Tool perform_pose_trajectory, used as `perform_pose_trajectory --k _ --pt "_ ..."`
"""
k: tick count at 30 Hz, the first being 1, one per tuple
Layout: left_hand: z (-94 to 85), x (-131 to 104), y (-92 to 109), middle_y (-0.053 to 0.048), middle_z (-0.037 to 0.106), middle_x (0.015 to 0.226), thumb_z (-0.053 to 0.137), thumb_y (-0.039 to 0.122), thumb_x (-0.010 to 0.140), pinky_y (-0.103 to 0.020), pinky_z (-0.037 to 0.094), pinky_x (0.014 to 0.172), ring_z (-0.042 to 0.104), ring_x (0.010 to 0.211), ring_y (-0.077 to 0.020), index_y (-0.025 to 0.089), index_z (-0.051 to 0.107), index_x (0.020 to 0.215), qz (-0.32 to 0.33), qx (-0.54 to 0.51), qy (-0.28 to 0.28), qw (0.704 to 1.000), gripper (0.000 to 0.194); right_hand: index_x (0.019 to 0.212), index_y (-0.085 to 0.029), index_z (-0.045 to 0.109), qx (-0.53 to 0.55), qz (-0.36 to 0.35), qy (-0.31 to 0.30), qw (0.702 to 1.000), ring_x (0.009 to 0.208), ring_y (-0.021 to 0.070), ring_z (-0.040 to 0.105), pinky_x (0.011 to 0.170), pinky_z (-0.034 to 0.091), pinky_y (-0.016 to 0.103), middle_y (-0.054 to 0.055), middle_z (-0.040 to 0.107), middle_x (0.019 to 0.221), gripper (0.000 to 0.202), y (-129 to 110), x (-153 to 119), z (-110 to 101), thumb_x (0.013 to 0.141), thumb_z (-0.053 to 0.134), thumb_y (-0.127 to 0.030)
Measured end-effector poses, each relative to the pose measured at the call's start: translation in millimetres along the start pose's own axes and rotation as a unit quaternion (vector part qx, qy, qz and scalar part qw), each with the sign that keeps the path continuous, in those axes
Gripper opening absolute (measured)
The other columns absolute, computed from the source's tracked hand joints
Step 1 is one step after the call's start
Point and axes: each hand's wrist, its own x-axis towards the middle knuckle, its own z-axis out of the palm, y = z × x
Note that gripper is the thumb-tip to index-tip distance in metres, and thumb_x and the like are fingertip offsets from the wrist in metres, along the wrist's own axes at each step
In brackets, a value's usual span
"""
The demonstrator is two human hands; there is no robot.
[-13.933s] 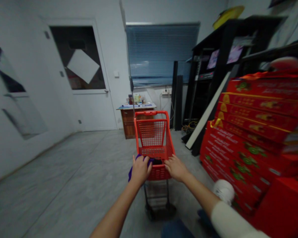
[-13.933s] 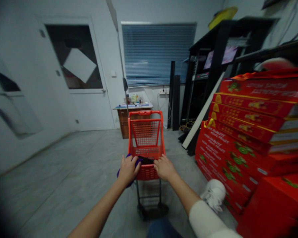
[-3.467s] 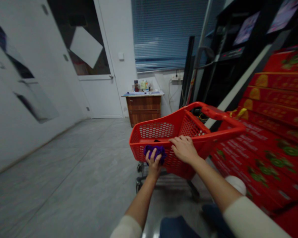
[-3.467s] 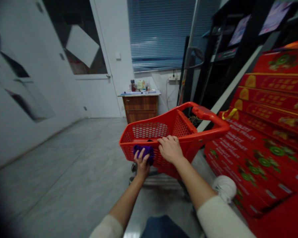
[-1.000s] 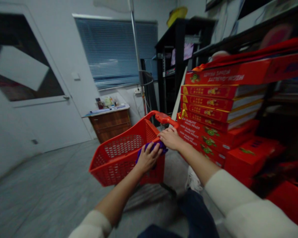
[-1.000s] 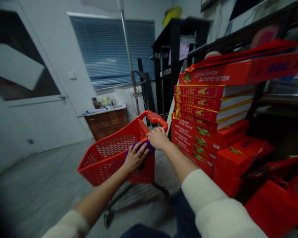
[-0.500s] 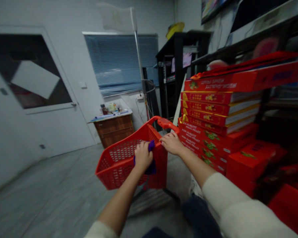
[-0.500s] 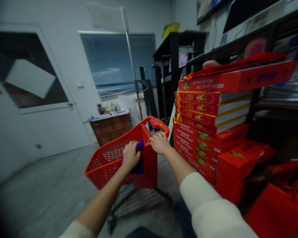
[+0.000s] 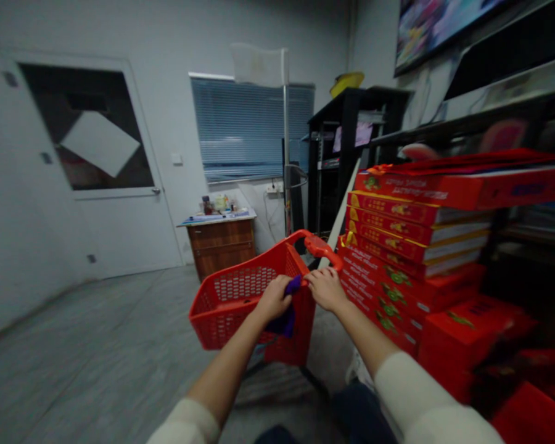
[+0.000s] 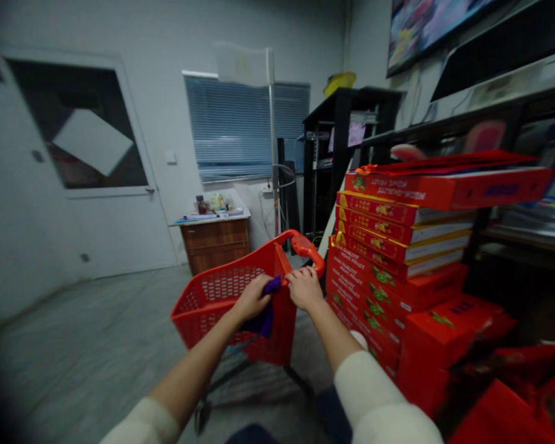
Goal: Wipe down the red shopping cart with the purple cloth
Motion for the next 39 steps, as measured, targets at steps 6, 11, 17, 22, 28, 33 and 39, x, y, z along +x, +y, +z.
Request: perform_pose_trajectory --k 6,11,17,22,28,33,39 --pt "-0.2 -3.6 13.0 -0.007 0.059 0.117 0.05 0.012 0.074 -0.036 0.042 0.098 0.052 0.111 -0.0212 0.021 0.055 0.114 -0.008 0.034 -0.02 0.999 0.041 0.128 -0.025 0.058 0.017 -0.011 -0.035 0.999 0.122 0.0224 0.049 0.11 0.023 0.044 0.006 0.063 0.129 0.04 -1.1 -9.2 -13.0 0.094 0.037 -0.024" --pt "-17.0 -33.1 -23.9 -0.006 0.059 0.109 0.053 0.014 0.076 -0.034 0.043 0.095 0.054 0.106 -0.0213 0.021 0.056 0.109 -0.068 0.093 -0.065 0.991 0.034 0.138 -0.023 0.049 0.013 0.007 0.002 1.0 0.136 0.022 0.037 0.113 0.024 0.045 0.006 0.046 0.148 0.047 35.6 -12.6 -31.2 0.093 0.038 -0.027" --pt "-11.9 -23.3 0.2 -0.006 0.06 0.108 0.051 0.012 0.076 -0.033 0.044 0.094 0.056 0.104 -0.0199 0.02 0.059 0.109 -0.07 0.045 -0.022 0.996 0.035 0.135 -0.018 0.054 0.024 0.058 0.012 0.998 0.14 0.0276 0.031 0.113 0.028 0.048 0.012 0.043 0.149 0.048 54.9 -16.3 -9.0 0.094 0.033 -0.029" --pt "3.8 6.5 65.1 -0.007 0.057 0.121 0.052 0.014 0.078 -0.036 0.044 0.098 0.053 0.11 -0.0207 0.022 0.053 0.123 0.034 0.031 0.013 0.999 0.046 0.141 -0.019 0.048 0.042 0.057 0.026 0.997 0.14 0.0272 0.029 0.113 0.029 0.048 0.01 0.045 0.147 0.051 43.3 -23.7 -1.5 0.093 0.032 -0.028" --pt "-16.4 -11.1 48.8 -0.006 0.059 0.114 0.055 0.017 0.079 -0.034 0.044 0.098 0.054 0.107 -0.0205 0.023 0.057 0.115 0.003 0.072 -0.014 0.997 0.036 0.147 -0.022 0.038 0.117 0.033 0.047 0.991 0.137 0.0226 0.036 0.111 0.032 0.047 0.008 0.041 0.15 0.055 52.7 -30.8 -10.7 0.095 0.023 -0.031" --pt "-29.8 -29.6 26.8 -0.006 0.061 0.109 0.052 0.015 0.078 -0.035 0.045 0.096 0.056 0.105 -0.0208 0.021 0.061 0.107 -0.103 0.07 -0.012 0.992 0.031 0.146 -0.016 0.04 0.128 0.066 0.073 0.987 0.141 0.0215 0.031 0.114 0.028 0.046 0.01 0.038 0.152 0.056 39.4 -31.4 6.3 0.096 0.018 -0.029" --pt "-28.1 -5.0 76.6 -0.006 0.061 0.113 0.054 0.019 0.078 -0.034 0.045 0.096 0.055 0.106 -0.0208 0.023 0.059 0.114 -0.006 0.077 -0.002 0.997 0.037 0.142 -0.016 0.046 0.145 0.041 0.093 0.984 0.139 0.024 0.035 0.112 0.029 0.048 0.011 0.046 0.147 0.054 12.2 -33.6 9.5 0.095 0.021 -0.027"
